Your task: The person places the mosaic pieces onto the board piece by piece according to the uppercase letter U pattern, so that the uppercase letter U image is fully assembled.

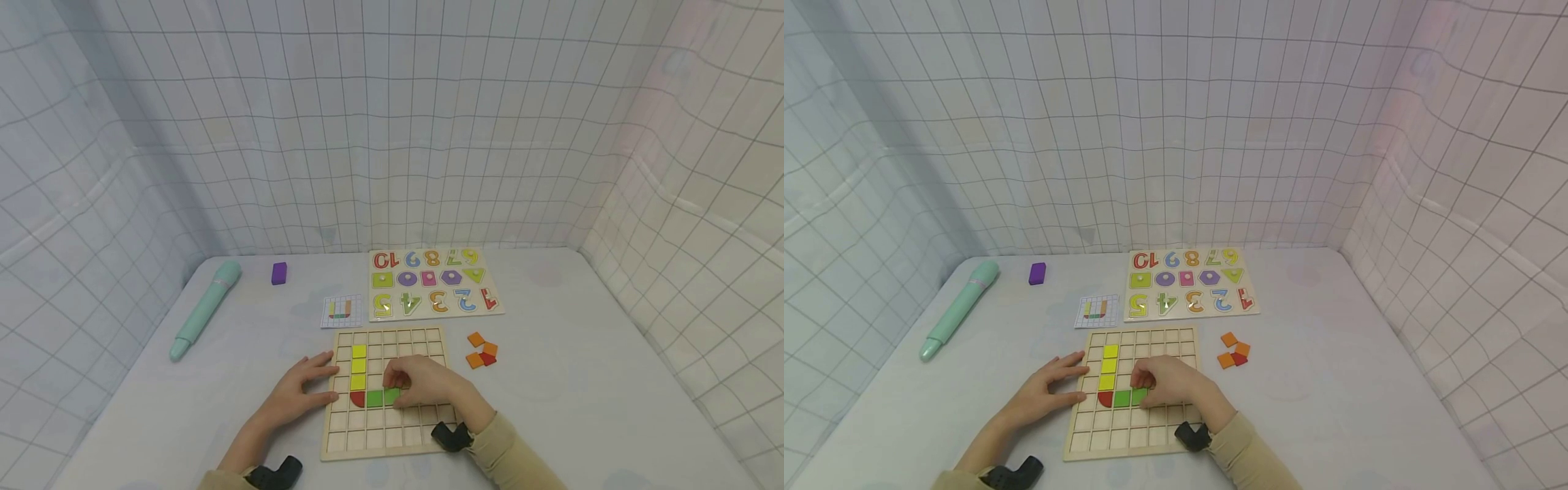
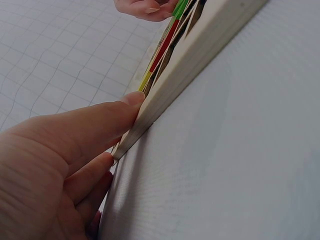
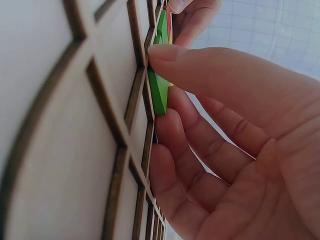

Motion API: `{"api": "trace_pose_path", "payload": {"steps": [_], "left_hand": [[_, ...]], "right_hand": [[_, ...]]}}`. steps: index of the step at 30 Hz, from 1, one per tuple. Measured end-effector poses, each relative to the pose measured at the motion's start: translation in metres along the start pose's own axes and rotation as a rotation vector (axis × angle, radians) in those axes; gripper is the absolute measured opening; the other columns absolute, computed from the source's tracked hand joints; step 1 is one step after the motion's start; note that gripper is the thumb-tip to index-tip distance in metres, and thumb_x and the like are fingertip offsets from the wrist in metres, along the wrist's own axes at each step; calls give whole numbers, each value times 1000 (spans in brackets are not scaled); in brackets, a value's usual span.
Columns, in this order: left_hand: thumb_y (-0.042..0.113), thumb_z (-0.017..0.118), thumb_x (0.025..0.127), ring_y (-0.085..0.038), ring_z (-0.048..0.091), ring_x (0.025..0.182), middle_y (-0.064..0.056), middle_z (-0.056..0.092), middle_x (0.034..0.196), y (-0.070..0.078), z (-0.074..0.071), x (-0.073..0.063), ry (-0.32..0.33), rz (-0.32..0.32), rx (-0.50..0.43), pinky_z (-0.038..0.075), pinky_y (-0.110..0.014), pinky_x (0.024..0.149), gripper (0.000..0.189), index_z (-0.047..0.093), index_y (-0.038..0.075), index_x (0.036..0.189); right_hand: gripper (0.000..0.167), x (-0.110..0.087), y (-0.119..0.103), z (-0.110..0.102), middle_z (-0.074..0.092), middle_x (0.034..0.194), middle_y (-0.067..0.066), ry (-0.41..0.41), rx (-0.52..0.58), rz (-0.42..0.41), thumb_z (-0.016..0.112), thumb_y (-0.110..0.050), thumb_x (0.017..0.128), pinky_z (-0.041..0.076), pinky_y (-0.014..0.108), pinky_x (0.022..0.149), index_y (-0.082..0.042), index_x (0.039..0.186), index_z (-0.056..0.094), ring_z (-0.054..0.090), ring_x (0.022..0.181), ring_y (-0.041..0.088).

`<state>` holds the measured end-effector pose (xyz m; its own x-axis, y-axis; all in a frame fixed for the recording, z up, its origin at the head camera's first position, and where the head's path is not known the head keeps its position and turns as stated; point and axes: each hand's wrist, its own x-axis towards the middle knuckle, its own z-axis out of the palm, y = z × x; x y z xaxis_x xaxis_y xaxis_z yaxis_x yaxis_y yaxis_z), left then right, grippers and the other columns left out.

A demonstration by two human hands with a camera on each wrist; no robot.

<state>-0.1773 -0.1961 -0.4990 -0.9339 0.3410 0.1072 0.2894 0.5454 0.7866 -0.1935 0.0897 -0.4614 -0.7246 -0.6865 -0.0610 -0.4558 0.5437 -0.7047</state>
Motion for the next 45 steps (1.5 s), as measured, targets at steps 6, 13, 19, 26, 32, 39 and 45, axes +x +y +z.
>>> {"api": "trace_pose_path", "payload": {"steps": [6,13,19,26,32,39,45], "left_hand": [[35,78,75,-32,32,135,-9,44,143,0,0,0,1,6,9,13,-45,115,50,66,11,118],[35,78,75,-32,30,136,-9,43,143,-1,1,1,-4,-7,-3,12,-48,115,51,66,11,119],[36,78,76,-32,30,136,-9,43,143,-1,1,1,-5,-7,2,12,-48,116,51,66,11,119],[36,77,76,-32,29,136,-8,43,144,-1,1,1,-6,-16,10,13,-47,115,51,66,11,119],[35,78,76,-32,30,136,-9,43,143,0,0,1,-2,-4,11,13,-47,115,51,66,10,119],[36,77,76,-32,31,136,-9,43,143,-1,1,1,-4,-7,15,13,-48,115,51,66,11,118],[36,78,75,-32,31,136,-9,44,143,-1,1,1,-5,-8,14,13,-48,115,51,66,11,118]], "right_hand": [[25,0,0,0,60,84,-11,2,6,0,79,-12,74,50,17,71,-20,90,62,56,78,7],[24,-2,-1,-3,61,83,-10,11,1,7,79,-15,74,49,17,69,-20,90,63,55,76,8],[23,-7,-2,-15,62,85,-7,39,12,57,78,-16,75,50,20,68,-18,94,64,55,76,7],[21,-17,1,-38,63,91,-3,69,18,34,74,-19,81,51,27,80,-14,98,63,57,81,6],[23,-30,9,-58,63,94,4,95,90,38,73,-17,82,52,34,84,-9,101,62,58,85,11],[28,-50,20,-79,64,98,9,109,133,85,72,-16,82,55,31,72,-5,105,61,59,87,15],[31,-64,37,-92,64,98,5,142,166,118,72,-21,82,55,31,67,-5,106,62,60,87,18]]}}
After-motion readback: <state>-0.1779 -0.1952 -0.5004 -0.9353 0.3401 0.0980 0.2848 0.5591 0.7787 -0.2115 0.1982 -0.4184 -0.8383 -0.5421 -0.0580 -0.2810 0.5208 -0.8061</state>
